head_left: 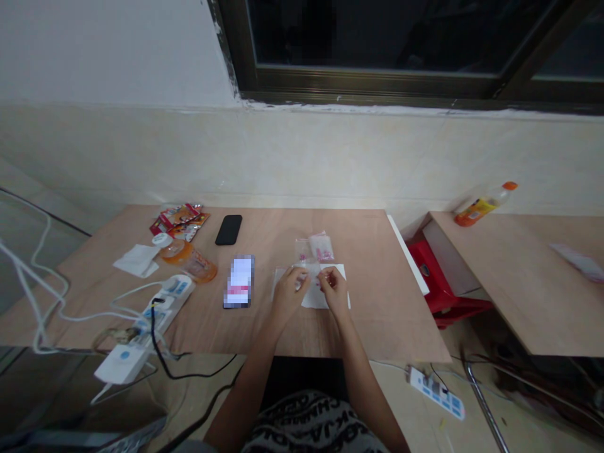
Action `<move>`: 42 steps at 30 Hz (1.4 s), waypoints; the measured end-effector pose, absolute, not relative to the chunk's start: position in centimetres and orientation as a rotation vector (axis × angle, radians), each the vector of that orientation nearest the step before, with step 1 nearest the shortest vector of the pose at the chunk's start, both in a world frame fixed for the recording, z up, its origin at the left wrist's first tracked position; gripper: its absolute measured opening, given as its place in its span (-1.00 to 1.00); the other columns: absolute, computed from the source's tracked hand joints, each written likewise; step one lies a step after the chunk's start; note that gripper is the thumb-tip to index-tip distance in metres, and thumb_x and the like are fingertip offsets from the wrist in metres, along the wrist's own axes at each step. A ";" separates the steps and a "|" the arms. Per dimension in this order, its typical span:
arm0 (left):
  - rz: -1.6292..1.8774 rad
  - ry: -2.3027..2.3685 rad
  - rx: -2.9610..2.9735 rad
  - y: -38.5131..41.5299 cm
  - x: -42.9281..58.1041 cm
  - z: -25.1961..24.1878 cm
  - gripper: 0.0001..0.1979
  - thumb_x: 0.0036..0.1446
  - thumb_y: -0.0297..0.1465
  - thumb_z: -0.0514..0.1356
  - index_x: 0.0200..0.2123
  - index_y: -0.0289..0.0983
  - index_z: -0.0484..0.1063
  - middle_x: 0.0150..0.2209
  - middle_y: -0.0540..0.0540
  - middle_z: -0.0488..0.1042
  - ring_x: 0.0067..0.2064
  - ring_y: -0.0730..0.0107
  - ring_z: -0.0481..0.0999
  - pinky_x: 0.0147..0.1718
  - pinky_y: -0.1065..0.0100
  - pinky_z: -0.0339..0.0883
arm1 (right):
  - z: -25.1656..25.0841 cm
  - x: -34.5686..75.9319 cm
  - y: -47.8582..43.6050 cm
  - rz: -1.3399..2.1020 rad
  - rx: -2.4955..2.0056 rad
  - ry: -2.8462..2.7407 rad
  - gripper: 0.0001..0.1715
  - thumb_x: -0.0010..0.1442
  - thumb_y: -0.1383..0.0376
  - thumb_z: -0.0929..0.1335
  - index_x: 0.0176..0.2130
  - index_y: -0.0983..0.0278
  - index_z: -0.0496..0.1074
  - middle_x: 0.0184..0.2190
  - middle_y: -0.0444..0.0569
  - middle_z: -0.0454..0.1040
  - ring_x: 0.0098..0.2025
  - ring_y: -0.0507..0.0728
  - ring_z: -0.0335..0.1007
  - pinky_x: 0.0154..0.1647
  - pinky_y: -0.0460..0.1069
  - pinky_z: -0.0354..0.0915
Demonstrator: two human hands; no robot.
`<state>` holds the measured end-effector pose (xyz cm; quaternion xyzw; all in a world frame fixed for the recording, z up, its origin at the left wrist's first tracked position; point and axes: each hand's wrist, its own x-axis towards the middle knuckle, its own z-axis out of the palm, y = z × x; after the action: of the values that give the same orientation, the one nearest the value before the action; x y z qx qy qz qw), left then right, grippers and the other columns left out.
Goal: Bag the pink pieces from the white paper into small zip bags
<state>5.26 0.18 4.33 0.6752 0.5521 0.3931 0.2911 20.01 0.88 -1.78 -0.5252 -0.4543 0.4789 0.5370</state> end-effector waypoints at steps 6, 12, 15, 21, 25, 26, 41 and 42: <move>1.117 1.306 1.439 0.9 3.9 3.8 -0.66 0.00 -0.39 0.27 -0.09 -0.22 0.50 -0.05 -0.14 0.53 -0.32 0.42 0.54 -0.40 0.41 0.44 | -1.6 20.6 0.9 1.189 -1.165 -0.976 -0.74 0.05 0.10 0.40 -0.33 0.22 0.54 -0.66 -0.20 0.30 -0.61 0.02 0.19 -0.55 -0.07 0.13; 1.089 1.153 1.111 0.8 3.3 5.0 -0.56 0.00 -0.25 0.29 -0.04 -0.28 0.51 0.01 -0.17 0.51 -0.12 0.24 0.56 -0.24 0.29 0.54 | -1.0 20.6 0.4 1.432 -1.109 -0.806 -0.69 -0.06 0.16 0.44 -0.26 0.22 0.59 -0.62 -0.18 0.35 -0.60 -0.02 0.14 -0.56 -0.10 0.09; 1.079 1.121 1.035 0.8 3.3 5.6 -0.51 0.00 -0.16 0.31 -0.03 -0.30 0.51 0.07 -0.21 0.48 -0.03 0.15 0.53 -0.20 0.26 0.54 | -0.5 20.2 0.3 1.491 -1.067 -0.733 -0.68 -0.04 0.16 0.41 -0.28 0.25 0.58 -0.64 -0.19 0.30 -0.62 -0.04 0.06 -0.63 -0.12 -0.05; 1.023 1.123 1.009 0.3 3.6 6.3 -0.50 0.04 -0.11 0.29 -0.01 -0.25 0.51 0.11 -0.19 0.46 0.01 0.08 0.52 -0.22 0.26 0.54 | 0.2 19.3 0.3 1.544 -1.043 -0.715 -0.52 0.05 -0.08 0.37 -0.34 0.29 0.53 -0.67 -0.23 0.18 -0.67 -0.08 -0.06 -0.67 -0.11 -0.20; 1.011 1.125 1.036 0.1 3.9 6.9 -0.51 0.04 -0.11 0.29 -0.01 -0.24 0.52 0.09 -0.17 0.47 0.00 0.10 0.52 -0.24 0.30 0.53 | 0.1 18.7 0.3 1.449 -1.111 -0.728 -0.57 -0.07 -0.03 0.47 -0.46 0.27 0.43 -0.68 -0.29 0.12 -0.68 -0.10 -0.11 -0.66 -0.11 -0.20; 1.007 1.131 1.050 0.1 3.9 7.0 -0.51 0.04 -0.11 0.30 -0.01 -0.24 0.51 0.07 -0.17 0.48 -0.01 0.11 0.52 -0.25 0.30 0.53 | 0.0 18.5 0.3 1.442 -1.112 -0.715 -0.58 -0.07 -0.02 0.47 -0.48 0.27 0.41 -0.68 -0.29 0.12 -0.68 -0.10 -0.12 -0.66 -0.11 -0.21; 0.983 1.269 1.200 -0.1 3.1 7.2 -0.38 0.05 -0.13 0.24 0.11 -0.36 0.39 -0.45 -0.02 0.50 -0.42 0.39 0.53 -0.39 0.40 0.44 | 0.6 17.7 0.2 1.517 -0.975 -0.503 -0.69 -0.04 0.09 0.42 -0.46 0.29 0.40 -0.69 -0.29 0.18 -0.71 -0.13 -0.17 -0.69 -0.13 -0.28; 0.984 1.271 1.204 -0.2 3.2 7.2 -0.38 0.05 -0.13 0.24 0.11 -0.37 0.39 -0.46 -0.02 0.49 -0.42 0.39 0.52 -0.40 0.40 0.43 | 0.7 17.6 0.1 1.518 -0.977 -0.486 -0.70 -0.04 0.09 0.42 -0.47 0.29 0.40 -0.69 -0.29 0.18 -0.71 -0.13 -0.17 -0.69 -0.13 -0.28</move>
<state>3.15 -0.17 7.22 0.5057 0.5341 0.4133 0.5368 17.56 0.14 0.71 -0.4204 -0.2093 0.6532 0.5940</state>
